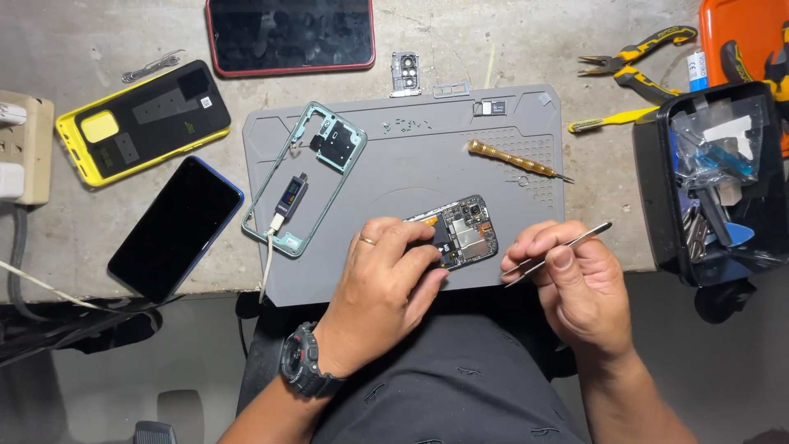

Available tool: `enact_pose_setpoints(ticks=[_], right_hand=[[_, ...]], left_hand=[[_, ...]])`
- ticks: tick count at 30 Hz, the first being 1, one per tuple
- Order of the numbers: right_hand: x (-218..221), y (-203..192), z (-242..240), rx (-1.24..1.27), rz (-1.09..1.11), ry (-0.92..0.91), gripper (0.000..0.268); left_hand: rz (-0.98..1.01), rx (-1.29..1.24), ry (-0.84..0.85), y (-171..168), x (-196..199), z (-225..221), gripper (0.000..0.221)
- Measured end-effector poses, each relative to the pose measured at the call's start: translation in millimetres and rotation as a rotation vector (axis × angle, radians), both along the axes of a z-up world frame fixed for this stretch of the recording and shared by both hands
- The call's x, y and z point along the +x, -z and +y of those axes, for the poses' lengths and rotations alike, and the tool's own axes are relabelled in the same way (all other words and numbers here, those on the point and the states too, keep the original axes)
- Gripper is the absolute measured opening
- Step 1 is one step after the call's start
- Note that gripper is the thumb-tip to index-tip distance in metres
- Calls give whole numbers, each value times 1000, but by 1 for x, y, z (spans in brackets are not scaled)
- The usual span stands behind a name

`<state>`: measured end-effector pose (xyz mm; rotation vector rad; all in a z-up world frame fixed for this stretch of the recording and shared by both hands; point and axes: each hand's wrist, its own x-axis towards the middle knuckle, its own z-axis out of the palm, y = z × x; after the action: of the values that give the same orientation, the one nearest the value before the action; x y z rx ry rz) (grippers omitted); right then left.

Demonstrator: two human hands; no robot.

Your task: The person works on a disassembled smartphone placed on their lap, using a multimeter to test the internal circuit board. They then handle the phone's glass screen assembly and use a metal spudger to manipulate components on the motherboard.

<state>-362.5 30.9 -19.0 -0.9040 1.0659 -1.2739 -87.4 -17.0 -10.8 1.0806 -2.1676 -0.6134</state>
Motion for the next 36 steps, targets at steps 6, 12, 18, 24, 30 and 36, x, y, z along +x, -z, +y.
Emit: enact_pose_setpoints(ticks=[6, 12, 18, 24, 30, 36], right_hand=[[7, -3, -2, 22, -143, 30, 21], [22, -33, -17, 188, 746, -245, 10], [33, -36, -37, -69, 1073, -435, 4], [29, -26, -44, -225, 1260, -520, 13], [32, -35, -64, -98, 1323, -676, 12], [32, -36, -69, -150, 1231, -630, 7]], left_hand=[[17, 21, -18, 2, -2, 0, 12], [39, 50, -15, 6, -1, -1, 15], [62, 42, -20, 9, 1, 1, 17], [97, 21, -10, 13, 2, -1, 18], [88, 7, -11, 14, 3, 0, 18], [94, 3, -7, 13, 4, -1, 19]])
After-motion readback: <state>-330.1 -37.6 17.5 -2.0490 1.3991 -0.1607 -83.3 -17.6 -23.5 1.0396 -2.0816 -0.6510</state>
